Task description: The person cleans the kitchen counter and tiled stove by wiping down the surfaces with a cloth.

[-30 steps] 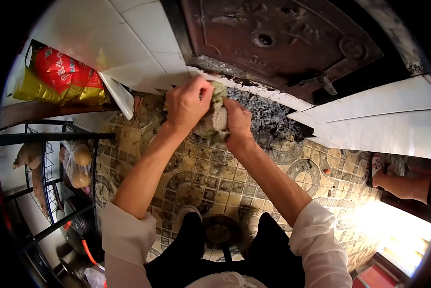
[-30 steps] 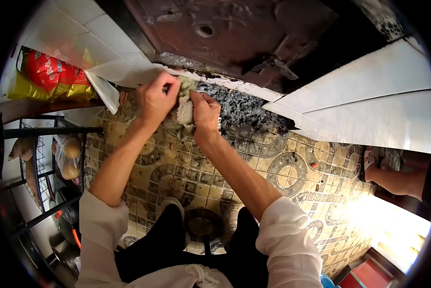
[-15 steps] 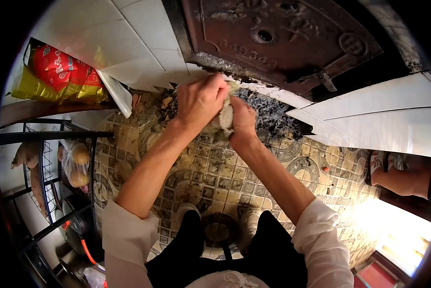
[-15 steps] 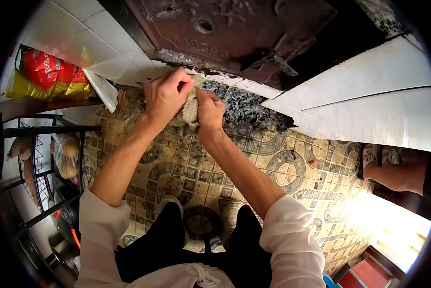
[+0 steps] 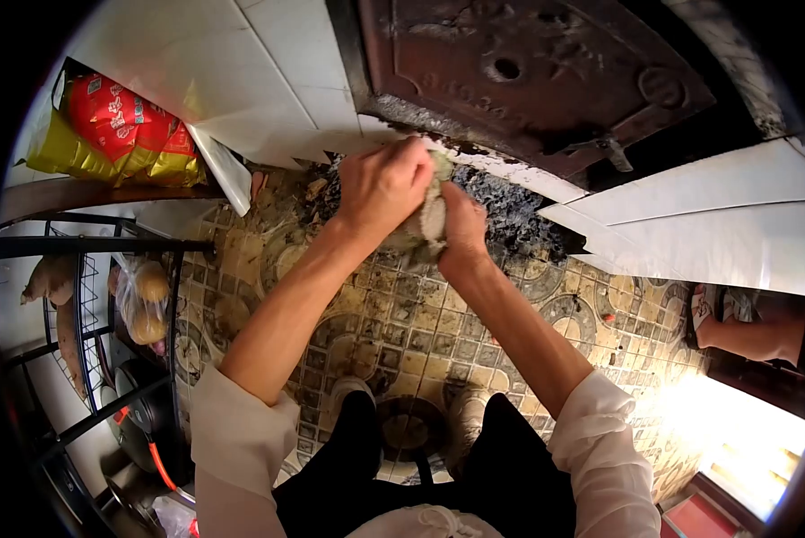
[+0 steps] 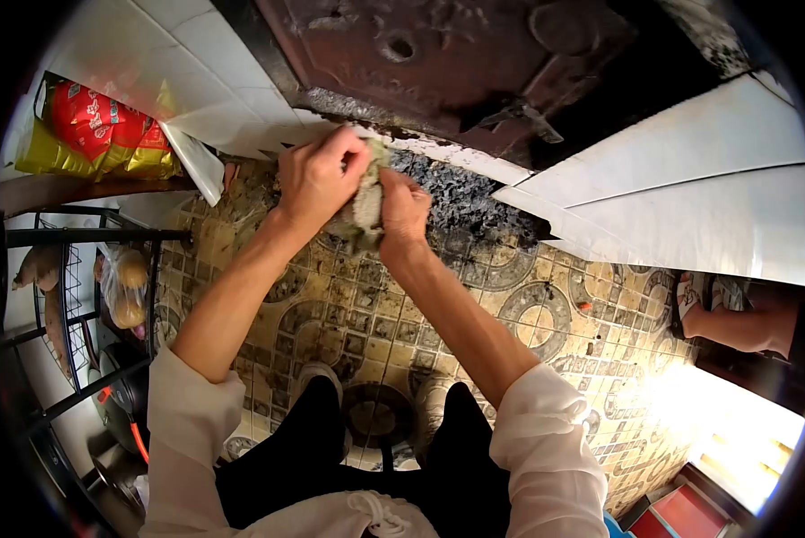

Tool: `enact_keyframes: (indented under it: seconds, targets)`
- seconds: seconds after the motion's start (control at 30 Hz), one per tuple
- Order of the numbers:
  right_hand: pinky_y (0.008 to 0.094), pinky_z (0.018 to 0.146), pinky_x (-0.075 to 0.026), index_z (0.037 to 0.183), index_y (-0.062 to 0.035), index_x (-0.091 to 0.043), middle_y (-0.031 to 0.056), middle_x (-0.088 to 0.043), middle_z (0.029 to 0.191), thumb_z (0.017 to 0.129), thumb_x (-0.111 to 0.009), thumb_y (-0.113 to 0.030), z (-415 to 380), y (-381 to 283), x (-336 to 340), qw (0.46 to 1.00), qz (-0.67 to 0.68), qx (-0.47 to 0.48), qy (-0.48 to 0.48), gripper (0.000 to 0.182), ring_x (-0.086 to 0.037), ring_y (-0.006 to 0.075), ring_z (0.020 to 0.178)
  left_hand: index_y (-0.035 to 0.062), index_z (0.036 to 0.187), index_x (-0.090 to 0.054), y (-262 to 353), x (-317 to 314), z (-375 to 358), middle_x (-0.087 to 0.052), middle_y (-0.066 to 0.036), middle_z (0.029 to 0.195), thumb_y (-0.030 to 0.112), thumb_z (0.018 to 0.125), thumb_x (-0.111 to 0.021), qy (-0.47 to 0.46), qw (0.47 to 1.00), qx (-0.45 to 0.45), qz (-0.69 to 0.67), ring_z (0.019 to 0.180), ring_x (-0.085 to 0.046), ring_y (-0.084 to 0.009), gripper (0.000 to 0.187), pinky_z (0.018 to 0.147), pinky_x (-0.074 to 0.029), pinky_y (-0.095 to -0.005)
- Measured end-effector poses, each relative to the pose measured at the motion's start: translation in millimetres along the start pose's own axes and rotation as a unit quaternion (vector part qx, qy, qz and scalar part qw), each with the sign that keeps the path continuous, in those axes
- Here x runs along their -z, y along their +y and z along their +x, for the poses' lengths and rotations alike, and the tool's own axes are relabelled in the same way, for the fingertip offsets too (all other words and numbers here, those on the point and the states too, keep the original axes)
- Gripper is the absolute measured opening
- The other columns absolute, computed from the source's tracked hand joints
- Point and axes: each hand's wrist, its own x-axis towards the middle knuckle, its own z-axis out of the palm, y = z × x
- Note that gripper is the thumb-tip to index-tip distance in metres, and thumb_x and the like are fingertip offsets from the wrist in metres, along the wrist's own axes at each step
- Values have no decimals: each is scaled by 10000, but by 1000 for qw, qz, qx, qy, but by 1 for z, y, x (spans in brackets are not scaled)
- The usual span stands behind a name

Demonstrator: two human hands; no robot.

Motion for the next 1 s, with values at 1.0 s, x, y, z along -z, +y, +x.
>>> enact_keyframes:
  seconds: [1.0]
  targets:
    - [307, 556, -498, 854, -29, -696, 49, -678, 759, 839, -657, -168, 4, 26, -23, 998, 22, -14, -64, 146, -621, 146, 620, 90, 696, -599, -19, 24, -11, -646, -59, 623, 155, 786, -743, 58, 974, 216, -44, 525, -634, -238, 181, 496, -483, -343]
